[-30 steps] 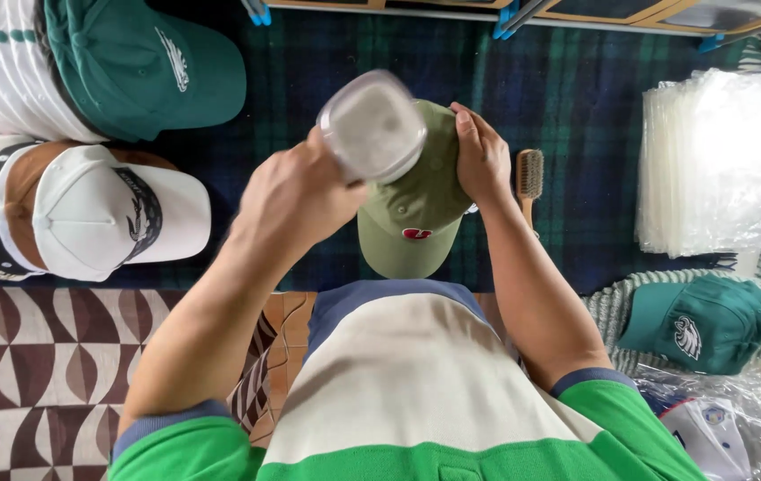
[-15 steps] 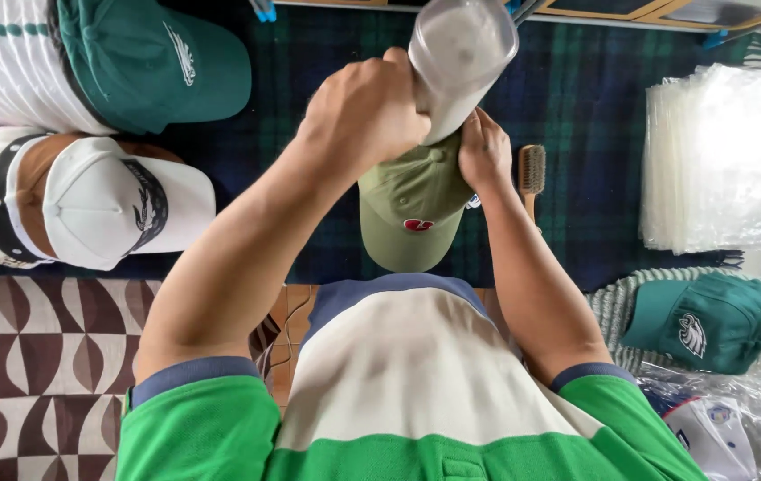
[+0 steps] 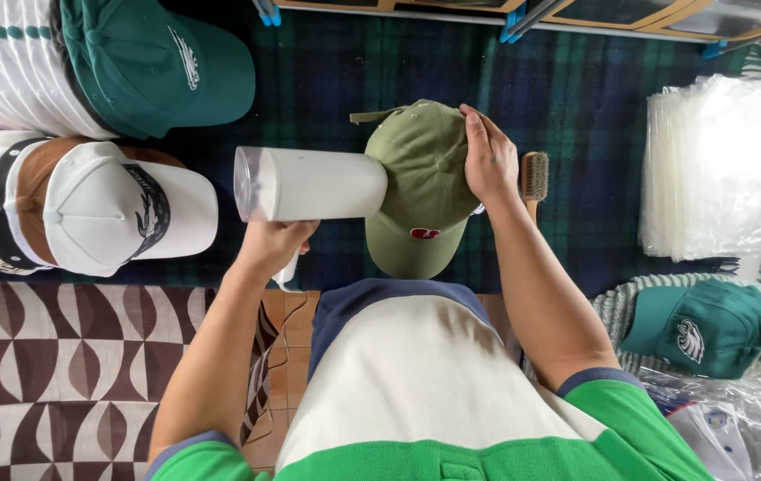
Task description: Cleaning a green baseball cap using a handheld steamer and a brush at a packing station.
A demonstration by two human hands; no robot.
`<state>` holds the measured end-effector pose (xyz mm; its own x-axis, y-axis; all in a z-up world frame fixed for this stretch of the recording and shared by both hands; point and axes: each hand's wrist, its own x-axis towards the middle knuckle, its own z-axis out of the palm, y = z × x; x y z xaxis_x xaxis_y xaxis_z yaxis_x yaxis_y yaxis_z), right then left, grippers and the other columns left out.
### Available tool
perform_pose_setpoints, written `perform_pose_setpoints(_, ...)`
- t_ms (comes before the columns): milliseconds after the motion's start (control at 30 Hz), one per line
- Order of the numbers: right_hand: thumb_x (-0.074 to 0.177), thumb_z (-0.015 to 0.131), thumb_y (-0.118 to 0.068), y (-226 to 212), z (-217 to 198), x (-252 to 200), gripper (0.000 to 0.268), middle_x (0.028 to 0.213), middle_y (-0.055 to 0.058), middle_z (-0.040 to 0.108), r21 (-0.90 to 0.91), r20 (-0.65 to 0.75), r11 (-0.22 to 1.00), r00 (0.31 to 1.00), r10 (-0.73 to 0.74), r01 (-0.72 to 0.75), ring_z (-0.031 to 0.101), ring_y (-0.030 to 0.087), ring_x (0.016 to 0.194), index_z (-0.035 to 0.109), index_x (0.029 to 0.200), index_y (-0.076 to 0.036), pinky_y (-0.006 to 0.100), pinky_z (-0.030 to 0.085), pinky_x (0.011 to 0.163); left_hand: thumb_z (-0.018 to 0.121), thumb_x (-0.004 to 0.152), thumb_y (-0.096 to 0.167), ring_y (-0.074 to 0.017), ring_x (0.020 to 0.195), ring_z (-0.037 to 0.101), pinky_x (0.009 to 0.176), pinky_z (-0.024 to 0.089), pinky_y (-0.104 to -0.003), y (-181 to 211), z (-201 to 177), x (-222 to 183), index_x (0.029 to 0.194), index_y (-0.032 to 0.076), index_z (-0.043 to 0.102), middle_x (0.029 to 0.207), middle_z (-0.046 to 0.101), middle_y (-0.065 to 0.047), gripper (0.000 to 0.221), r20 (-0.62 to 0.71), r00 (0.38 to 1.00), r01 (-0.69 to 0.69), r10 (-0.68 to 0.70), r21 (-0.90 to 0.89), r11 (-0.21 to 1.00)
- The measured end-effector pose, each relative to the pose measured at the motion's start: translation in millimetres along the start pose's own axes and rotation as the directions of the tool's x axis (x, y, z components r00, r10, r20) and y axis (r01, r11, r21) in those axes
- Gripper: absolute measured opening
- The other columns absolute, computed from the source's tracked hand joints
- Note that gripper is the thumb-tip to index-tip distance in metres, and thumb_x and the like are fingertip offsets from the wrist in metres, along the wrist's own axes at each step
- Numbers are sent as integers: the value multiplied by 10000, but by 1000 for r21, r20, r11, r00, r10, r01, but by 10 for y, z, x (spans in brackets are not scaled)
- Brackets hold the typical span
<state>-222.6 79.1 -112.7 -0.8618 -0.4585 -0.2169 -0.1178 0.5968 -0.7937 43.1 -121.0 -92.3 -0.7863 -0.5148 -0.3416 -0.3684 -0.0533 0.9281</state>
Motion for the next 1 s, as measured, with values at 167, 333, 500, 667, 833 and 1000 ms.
perform_pose_setpoints(167, 1088, 360, -520, -86, -33, -33, 519, 1369, 125, 664, -62, 54, 998, 999, 2, 1, 577, 408, 1283, 662, 1400, -236, 518, 443, 1095, 704, 829, 140, -268, 418, 633, 402, 567, -438, -455, -94, 622, 930, -38, 648, 575, 619, -162, 213, 45, 982, 187, -182, -220, 957)
perform_pose_setpoints(333, 1073, 375, -534, -51, -29, -32, 503, 1367, 99, 666, -70, 45, 998, 999, 4, -1, 564, 394, 1298, 667, 1379, -261, 506, 438, 1109, 758, 802, 300, -272, 459, 652, 430, 594, -458, -939, -68, 665, 1013, -20, 639, 611, 638, -155, 401, 114, 926, 379, -361, -268, 886)
perform_pose_setpoints(500, 1089, 366, -519, -27, -26, 7, 488, 1355, 74, 678, -86, 23, 996, 1000, -9, 11, 588, 377, 1275, 681, 1363, -265, 481, 451, 1099, 749, 808, 177, -280, 424, 626, 408, 574, -451, -706, -33, 253, 928, -69, 635, 594, 603, -195, 297, 69, 934, 351, -351, -374, 859)
perform_pose_setpoints(667, 1083, 385, -528, -107, -32, -63, 474, 1357, 57, 679, -57, 32, 998, 999, 17, -15, 594, 359, 1278, 680, 1363, -283, 479, 448, 1101, 693, 825, 35, -278, 417, 609, 383, 531, -419, 397, -147, 401, 956, -151, 629, 567, 576, -206, 237, 95, 995, -16, 28, -124, 992)
perform_pose_setpoints(833, 932, 326, -656, -221, -53, 40, 627, 1425, 15, 661, -128, 84, 963, 965, 248, -236, 597, 271, 1311, 652, 1371, -350, 408, 478, 981, 584, 896, 191, -157, 544, 519, 507, 435, -315, 1623, -54, 1085, 940, 70, 658, 697, 607, -45, 148, 274, 894, 144, -355, 575, 805)
perform_pose_setpoints(1000, 948, 323, -662, -94, -60, 54, 681, 1433, 95, 639, -75, 87, 991, 989, 118, -112, 575, 326, 1322, 659, 1381, -257, 434, 463, 1024, 612, 914, 273, -201, 547, 565, 570, 490, -361, 1424, -135, 1516, 1050, 78, 560, 736, 620, -93, 243, 229, 803, 396, -550, 485, 780)
